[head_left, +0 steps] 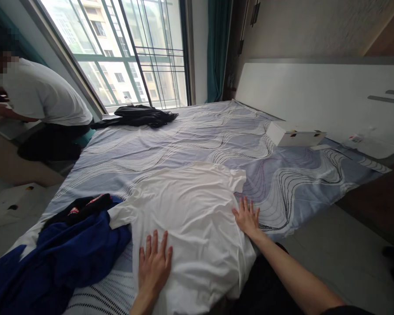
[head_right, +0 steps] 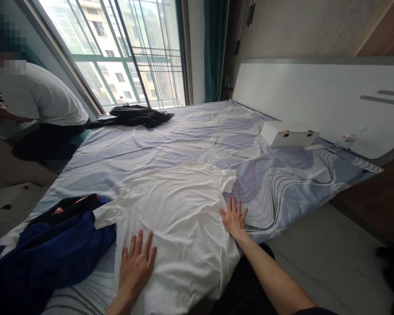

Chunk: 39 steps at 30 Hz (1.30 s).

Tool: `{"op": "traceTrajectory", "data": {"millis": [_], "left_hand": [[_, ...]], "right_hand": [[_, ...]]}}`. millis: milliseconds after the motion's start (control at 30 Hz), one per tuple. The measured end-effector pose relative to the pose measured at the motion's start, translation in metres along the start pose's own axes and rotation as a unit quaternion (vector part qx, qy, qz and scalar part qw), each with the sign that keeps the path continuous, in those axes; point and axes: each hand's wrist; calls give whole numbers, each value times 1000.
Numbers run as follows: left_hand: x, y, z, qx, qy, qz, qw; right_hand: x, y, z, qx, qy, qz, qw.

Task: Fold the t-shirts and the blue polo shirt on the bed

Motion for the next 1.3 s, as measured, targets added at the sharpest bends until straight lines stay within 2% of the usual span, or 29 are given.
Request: {"op": "traceTrajectory", "data": {"millis": [67, 133, 200, 267, 300, 367, 433, 500, 600, 733, 800, 900, 967, 1000, 1067, 1133, 1200, 1267, 1300], "left_hand": [[-15, -39, -7, -71, 26, 49, 996], [-31, -71, -5, -171, 61, 81, 980], [-44, -93, 1, -243, 75, 60, 965], [-54, -104, 6, -257, 22, -8, 966], [-58, -107, 6, -259, -28, -43, 965], [-65, -108, 2, -293, -138, -81, 943], [-70, -110, -11, -353, -226, -77, 905], [-74, -116, -27, -389, -280, -70, 875], [-78, -128, -47, -406, -295, -95, 860], [-83, -139, -56, -391, -284, -183, 856], [-86, -143, -59, -370, -264, -222, 863], [-92, -150, -67, -334, -206, -288, 873], [-98, -154, -70, -323, -143, -297, 887], [-102, -154, -67, -319, -110, -277, 900], [-106, -145, -52, -286, -67, -187, 937], [-104, -123, -23, -197, -77, -79, 974], [-91, -94, 15, -78, -118, -11, 990], [-70, -64, 50, 27, -144, -3, 989], [-58, -52, 63, 62, -142, -16, 988]], "right_hand": [[-6, -35, 17, 20, 14, 17, 1000], [-10, -70, 26, 10, 38, 22, 999], [-10, -100, 28, 3, 66, 12, 998], [-10, -118, 27, 17, 124, 6, 992], [-11, -121, 28, 32, 168, 6, 985], [-14, -117, 32, 77, 266, 8, 961], [-18, -107, 44, 115, 332, 4, 936], [-20, -99, 62, 119, 345, -14, 931], [-19, -100, 89, 107, 304, -52, 945], [-17, -112, 108, 114, 269, -63, 954], [-18, -117, 116, 107, 249, -82, 959], [-21, -123, 133, 81, 222, -175, 956], [-25, -125, 140, 82, 192, -207, 956], [-27, -126, 138, 94, 166, -188, 963], [-34, -127, 116, 103, 111, -90, 984], [-41, -130, 69, 40, 92, -4, 995], [-44, -135, 6, -109, 123, -4, 986], [-42, -140, -56, -268, 142, -39, 952], [-39, -141, -80, -319, 139, -62, 935]]}}
Point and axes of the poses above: each hand's wrist, its own y-axis towards the middle knuckle, its own x-axis out of the palm, z = x × y, and after that the axes turned 2 degrees about z, right-handed
